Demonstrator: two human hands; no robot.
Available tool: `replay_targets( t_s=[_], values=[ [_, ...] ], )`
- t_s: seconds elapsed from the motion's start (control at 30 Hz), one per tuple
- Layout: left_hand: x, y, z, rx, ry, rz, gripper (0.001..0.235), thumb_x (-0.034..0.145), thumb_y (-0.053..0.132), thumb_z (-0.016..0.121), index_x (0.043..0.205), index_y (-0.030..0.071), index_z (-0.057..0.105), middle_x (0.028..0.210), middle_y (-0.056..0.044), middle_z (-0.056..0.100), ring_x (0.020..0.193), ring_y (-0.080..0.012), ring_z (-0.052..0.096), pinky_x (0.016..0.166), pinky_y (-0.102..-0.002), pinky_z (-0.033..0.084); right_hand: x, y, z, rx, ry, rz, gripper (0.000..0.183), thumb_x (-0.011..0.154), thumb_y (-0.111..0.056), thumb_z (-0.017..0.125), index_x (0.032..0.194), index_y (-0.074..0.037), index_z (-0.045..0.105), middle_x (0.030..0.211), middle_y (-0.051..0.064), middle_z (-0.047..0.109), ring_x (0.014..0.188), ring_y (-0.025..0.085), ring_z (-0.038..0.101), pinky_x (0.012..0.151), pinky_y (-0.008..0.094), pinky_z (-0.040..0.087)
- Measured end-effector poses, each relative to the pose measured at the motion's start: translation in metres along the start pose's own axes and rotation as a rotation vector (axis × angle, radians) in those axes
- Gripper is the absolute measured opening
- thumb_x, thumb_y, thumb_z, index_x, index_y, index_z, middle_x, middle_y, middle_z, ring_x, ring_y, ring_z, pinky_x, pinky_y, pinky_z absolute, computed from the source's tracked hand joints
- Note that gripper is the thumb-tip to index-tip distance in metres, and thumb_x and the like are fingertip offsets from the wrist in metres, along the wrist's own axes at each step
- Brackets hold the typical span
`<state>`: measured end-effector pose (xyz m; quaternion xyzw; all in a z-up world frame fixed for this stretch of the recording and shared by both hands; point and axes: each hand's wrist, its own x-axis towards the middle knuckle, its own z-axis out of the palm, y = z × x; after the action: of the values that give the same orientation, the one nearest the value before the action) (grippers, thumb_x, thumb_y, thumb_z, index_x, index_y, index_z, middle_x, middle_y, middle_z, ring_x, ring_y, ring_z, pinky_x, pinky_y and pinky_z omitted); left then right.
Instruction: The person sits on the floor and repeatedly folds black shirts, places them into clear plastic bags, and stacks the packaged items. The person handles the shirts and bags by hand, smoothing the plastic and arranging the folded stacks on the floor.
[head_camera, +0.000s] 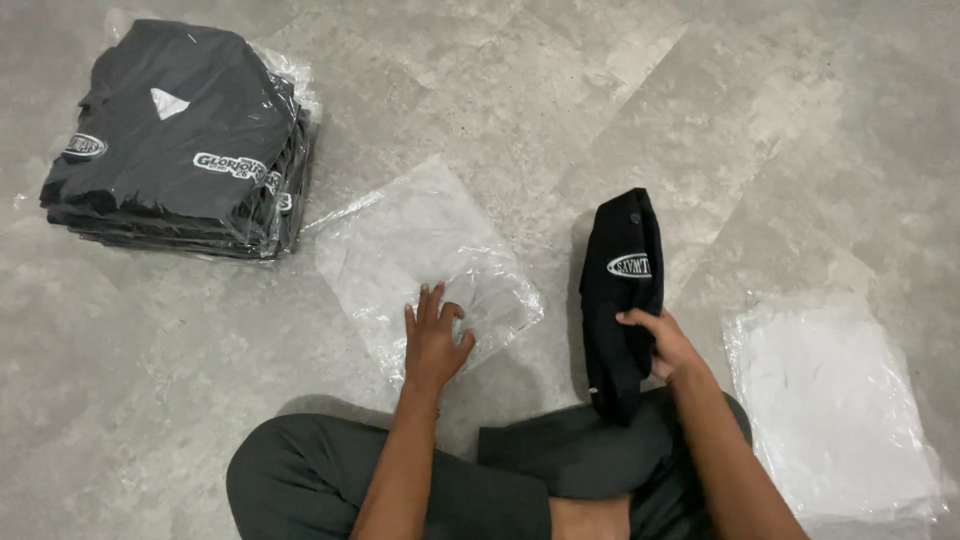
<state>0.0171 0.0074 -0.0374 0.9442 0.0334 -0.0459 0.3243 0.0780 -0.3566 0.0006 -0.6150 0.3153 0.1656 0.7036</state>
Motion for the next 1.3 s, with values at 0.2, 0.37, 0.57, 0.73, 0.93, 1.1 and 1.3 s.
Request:
replay_targets(
  t_s=[0.2,0.37,0.57,0.73,0.93,1.1,1.3],
  values=[
    [-0.008,0.010,-0.016,0.108,-0.017,-0.042,0.032,0.098,0.018,0.061,0.129,0.019,0.069,0.162,-0.013,0.043,0.158,-0.0350,0.026,0.126,-0.070,0.009,-0.013,0.086,-0.017,0.149,-0.106,0.126,0.086,0.073,0.004,0.076,0.155,-0.011,0.051,0.130,0.033,0.064,0.112,0.054,0.065,0.095,0.074,0.049],
    [0.001,-0.034,0.027,0.167,-0.022,-0.028,0.037,0.104,0.021,0.053,0.138,0.029,0.066,0.121,0.001,0.055,0.120,-0.0199,0.047,0.105,-0.045,0.033,-0.024,0.086,0.005,0.147,-0.196,0.119,0.085,0.076,0.004,0.077,0.156,-0.010,0.051,0.136,0.031,0.064,0.119,0.049,0.064,0.102,0.070,0.048],
    [0.011,-0.007,-0.012,-0.330,0.019,-0.148,0.029,0.108,0.014,0.053,0.134,0.012,0.066,0.110,-0.010,0.065,0.103,-0.0226,0.067,0.086,-0.038,0.056,-0.103,0.005,0.070,-0.193,-0.174,-0.103,0.095,0.075,0.001,0.086,0.160,-0.013,0.045,0.144,0.026,0.061,0.131,0.041,0.058,0.107,0.059,0.048],
    [0.034,0.002,-0.031,-0.474,0.180,-0.106,0.016,0.103,0.008,0.065,0.118,0.006,0.072,0.102,-0.013,0.067,0.092,-0.0269,0.072,0.071,-0.040,0.062,-0.165,-0.047,0.131,-0.873,-0.169,-0.355,0.099,0.079,-0.018,0.084,0.164,-0.024,0.035,0.128,0.032,0.070,0.123,0.051,0.065,0.095,0.061,0.053],
    [0.050,0.019,-0.057,-0.568,0.274,-0.091,0.011,0.100,0.012,0.072,0.108,0.005,0.077,0.093,-0.010,0.070,0.078,-0.0202,0.072,0.059,-0.032,0.061,-0.179,-0.048,0.149,-1.335,-0.139,-0.330,0.095,0.086,-0.019,0.072,0.169,-0.025,0.025,0.122,0.032,0.068,0.117,0.056,0.067,0.091,0.067,0.055],
    [0.034,0.043,-0.072,-0.383,0.229,0.072,0.015,0.104,0.014,0.066,0.111,0.002,0.074,0.097,-0.013,0.069,0.084,-0.0268,0.073,0.065,-0.036,0.064,-0.151,-0.031,0.148,-1.260,-0.110,-0.270,0.098,0.081,-0.029,0.073,0.168,-0.028,0.026,0.121,0.027,0.070,0.116,0.049,0.070,0.092,0.060,0.056],
    [0.029,0.041,-0.051,-0.250,0.206,0.167,0.020,0.110,0.019,0.058,0.115,0.003,0.069,0.098,-0.010,0.062,0.092,-0.0249,0.070,0.074,-0.035,0.062,-0.142,-0.016,0.158,-1.193,-0.195,-0.249,0.099,0.079,-0.033,0.078,0.166,-0.033,0.031,0.126,0.025,0.071,0.119,0.047,0.070,0.093,0.058,0.057]
  ],
)
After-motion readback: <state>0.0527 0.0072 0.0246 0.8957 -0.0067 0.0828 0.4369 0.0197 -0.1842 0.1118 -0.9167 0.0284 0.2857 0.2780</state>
